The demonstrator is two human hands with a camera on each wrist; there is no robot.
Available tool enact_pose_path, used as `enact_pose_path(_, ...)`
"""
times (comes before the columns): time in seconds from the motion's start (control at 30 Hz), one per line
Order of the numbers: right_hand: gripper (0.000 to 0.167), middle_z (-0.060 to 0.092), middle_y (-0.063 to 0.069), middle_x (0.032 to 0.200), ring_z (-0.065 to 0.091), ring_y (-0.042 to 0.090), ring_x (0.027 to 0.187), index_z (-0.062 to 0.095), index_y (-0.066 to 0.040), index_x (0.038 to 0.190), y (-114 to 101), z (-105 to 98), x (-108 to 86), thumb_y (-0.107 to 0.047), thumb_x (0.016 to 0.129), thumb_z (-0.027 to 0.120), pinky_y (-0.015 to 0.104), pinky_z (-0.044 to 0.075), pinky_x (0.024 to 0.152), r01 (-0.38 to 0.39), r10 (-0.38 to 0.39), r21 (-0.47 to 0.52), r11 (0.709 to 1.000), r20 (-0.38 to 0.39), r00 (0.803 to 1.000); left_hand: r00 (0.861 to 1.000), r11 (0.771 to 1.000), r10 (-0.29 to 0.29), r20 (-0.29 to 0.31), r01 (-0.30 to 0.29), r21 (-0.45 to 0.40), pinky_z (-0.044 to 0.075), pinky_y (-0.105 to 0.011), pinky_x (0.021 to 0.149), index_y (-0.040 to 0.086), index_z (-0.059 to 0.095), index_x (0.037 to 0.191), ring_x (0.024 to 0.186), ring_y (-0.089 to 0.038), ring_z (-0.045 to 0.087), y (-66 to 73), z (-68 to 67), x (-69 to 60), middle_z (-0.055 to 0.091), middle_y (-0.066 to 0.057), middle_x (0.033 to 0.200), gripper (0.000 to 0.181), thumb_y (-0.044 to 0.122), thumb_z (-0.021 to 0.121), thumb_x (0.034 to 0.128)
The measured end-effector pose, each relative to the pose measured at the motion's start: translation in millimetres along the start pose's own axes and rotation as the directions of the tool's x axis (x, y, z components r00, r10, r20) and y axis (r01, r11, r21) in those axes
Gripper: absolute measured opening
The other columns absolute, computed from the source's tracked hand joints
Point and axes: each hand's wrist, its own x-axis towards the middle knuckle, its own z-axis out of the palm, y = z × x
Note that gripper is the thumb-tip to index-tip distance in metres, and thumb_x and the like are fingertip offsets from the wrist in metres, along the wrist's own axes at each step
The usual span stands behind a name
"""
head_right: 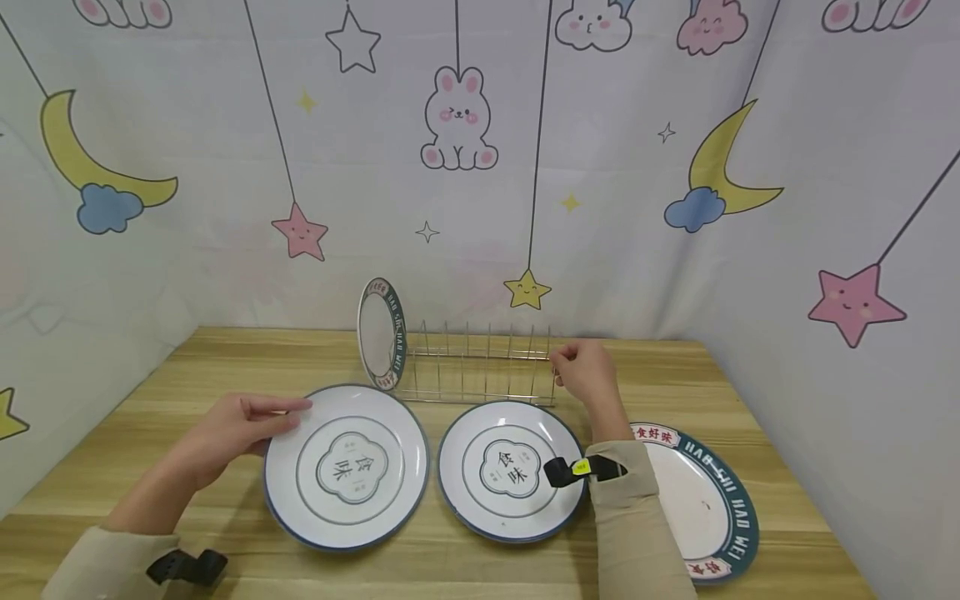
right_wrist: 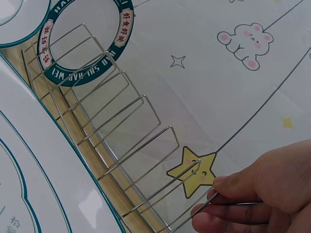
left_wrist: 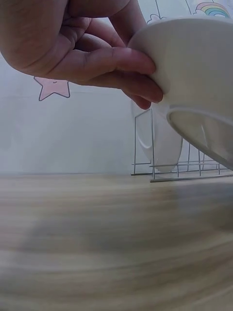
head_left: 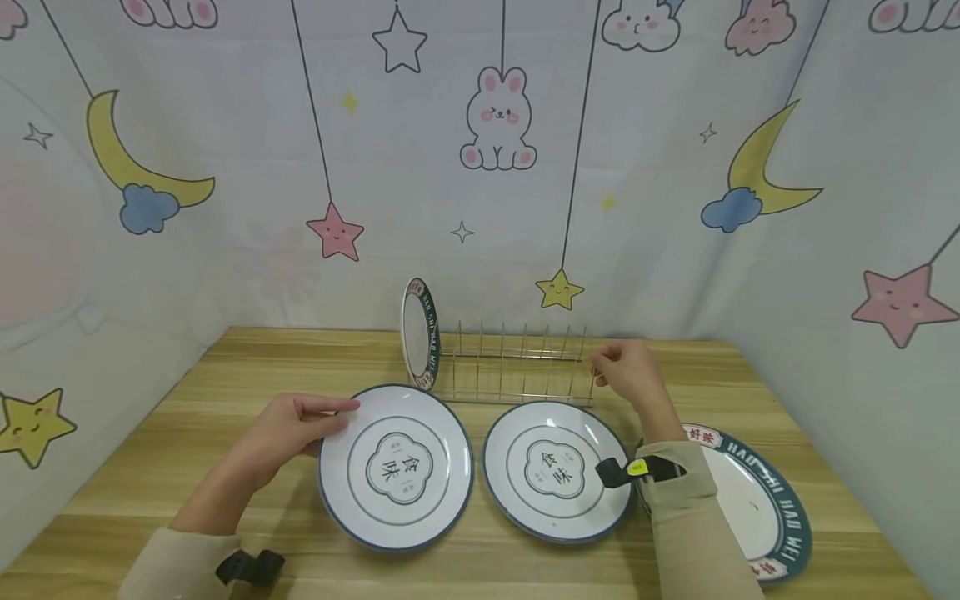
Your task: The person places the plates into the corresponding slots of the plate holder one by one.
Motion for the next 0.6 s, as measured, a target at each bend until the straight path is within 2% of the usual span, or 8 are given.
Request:
enact_pose_path(0.27, 0.022, 0.067, 0.013, 0.096, 0.066, 0.021, 0.077, 0.068, 0.0, 0.108, -1.3, 0.4, 0.3, -0.019, 0.101, 0.057, 0.037, 0.052, 0.076, -0.004, 0.004, 0.018, 1.0, 0.004, 1.0, 1.0, 1.0, 0.008, 0.0, -0.008, 0.013, 0.059, -0.035, 0.074, -0.002, 0.063, 0.128, 0.093, -0.021, 0.068, 7.0, 0.2, -2.6, 0.066, -0.022, 0.12, 0.037, 0.012, 0.067, 0.0947)
enact_pose_path(0.43, 0.023, 0.068, 0.014, 0.096, 0.066, 0.022, 0.077, 0.068, 0.0, 0.111, -1.6, 0.8, -0.2, -0.018, 0.101, 0.058, 0.037, 0.052, 0.075, -0.007, 0.007, 0.02, 1.0, -0.001, 1.0, 1.0, 1.0, 0.026, 0.007, -0.026, -0.007, 0.06, -0.036, 0.073, -0.004, 0.062, 0.129, 0.09, -0.021, 0.069, 9.6, 0.6, -4.0, 0.066, -0.023, 0.117, 0.038, 0.011, 0.066, 0.0947)
enact_pose_path(0.6, 0.024, 0.067, 0.013, 0.097, 0.066, 0.021, 0.077, 0.067, 0.0, 0.114, -1.2, 1.6, -0.4, -0.018, 0.101, 0.058, 0.037, 0.053, 0.076, -0.014, 0.015, 0.02, 1.0, -0.003, 1.0, 1.0, 0.999, 0.028, -0.014, -0.028, -0.028, 0.06, -0.036, 0.073, -0.004, 0.062, 0.129, 0.088, -0.019, 0.069, 11.5, 0.0, -5.3, 0.066, -0.023, 0.117, 0.037, 0.011, 0.066, 0.095)
